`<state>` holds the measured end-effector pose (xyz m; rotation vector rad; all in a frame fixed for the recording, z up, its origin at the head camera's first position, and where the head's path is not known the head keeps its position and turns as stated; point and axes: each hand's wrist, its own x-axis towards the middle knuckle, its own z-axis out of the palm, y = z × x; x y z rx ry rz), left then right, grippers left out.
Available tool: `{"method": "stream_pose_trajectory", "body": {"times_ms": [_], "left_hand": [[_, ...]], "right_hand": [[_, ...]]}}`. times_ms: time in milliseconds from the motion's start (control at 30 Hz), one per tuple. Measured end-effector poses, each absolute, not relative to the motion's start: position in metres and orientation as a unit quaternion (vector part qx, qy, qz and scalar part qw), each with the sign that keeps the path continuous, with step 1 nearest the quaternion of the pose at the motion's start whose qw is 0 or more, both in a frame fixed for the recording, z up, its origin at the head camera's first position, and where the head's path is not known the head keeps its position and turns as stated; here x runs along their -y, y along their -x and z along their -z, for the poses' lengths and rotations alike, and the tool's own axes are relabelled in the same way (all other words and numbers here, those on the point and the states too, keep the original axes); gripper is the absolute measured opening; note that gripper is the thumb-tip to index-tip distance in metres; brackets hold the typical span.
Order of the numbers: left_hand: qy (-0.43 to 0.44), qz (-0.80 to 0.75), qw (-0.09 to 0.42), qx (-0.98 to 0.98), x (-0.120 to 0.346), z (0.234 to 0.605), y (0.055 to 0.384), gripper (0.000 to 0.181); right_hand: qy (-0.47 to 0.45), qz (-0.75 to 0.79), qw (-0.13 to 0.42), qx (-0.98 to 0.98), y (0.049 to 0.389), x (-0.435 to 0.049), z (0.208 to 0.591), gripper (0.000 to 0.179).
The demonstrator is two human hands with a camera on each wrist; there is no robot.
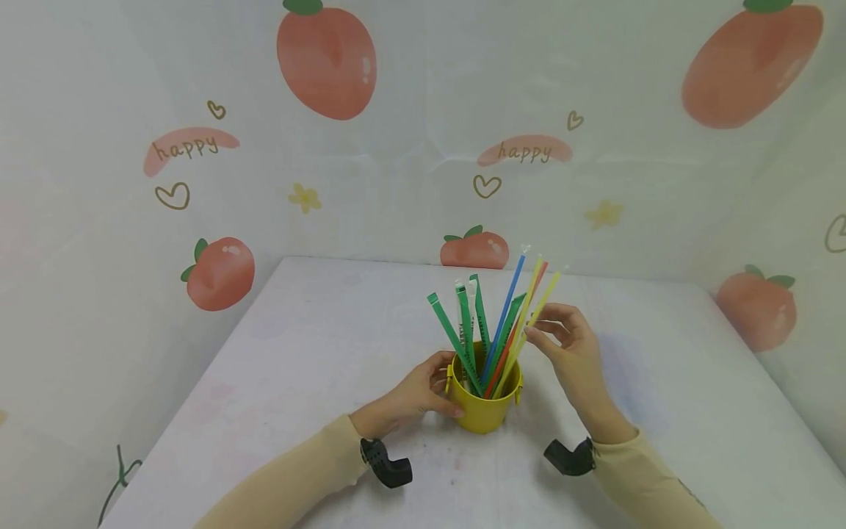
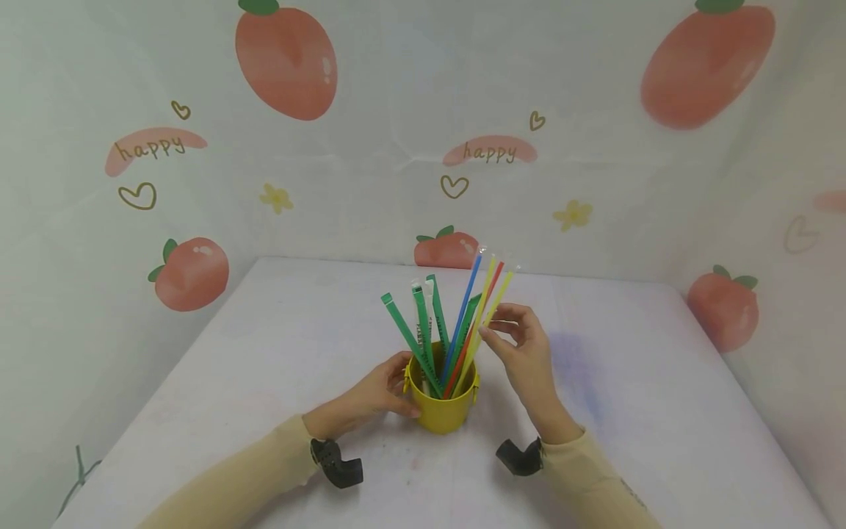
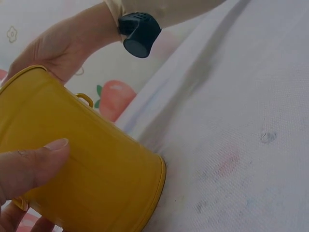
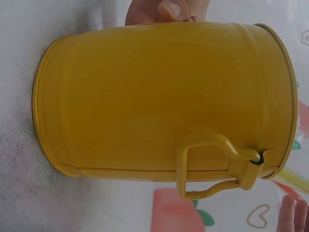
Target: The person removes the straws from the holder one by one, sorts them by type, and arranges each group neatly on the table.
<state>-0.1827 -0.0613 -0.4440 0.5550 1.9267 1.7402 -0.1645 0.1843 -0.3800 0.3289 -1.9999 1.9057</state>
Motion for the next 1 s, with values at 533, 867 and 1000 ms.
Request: {"method": "stream_pose_trajectory", "body": {"times_ms": [533,867,1000], "left_hand": [[-0.207,-0.636,0.235,-0.705,0.0599,0.4464,0.1816,0.073],[-0.206,-0.632,0.231,-0.710,0.0568,0.4441,0.1800,0.076],[-0.205,-0.630,0.228,-0.714,0.0565,0.4441,0.1798,0.076]], "right_hand": [[-0.122,-0.674,0.183,0.706,0.1640,-0.1831,0.3800,0.037],[-0.131,-0.683,0.188,0.693,0.1645,-0.1830,0.3804,0.033],[-0.136,-0.687,0.189,0.688,0.1646,-0.1832,0.3805,0.032]]}}
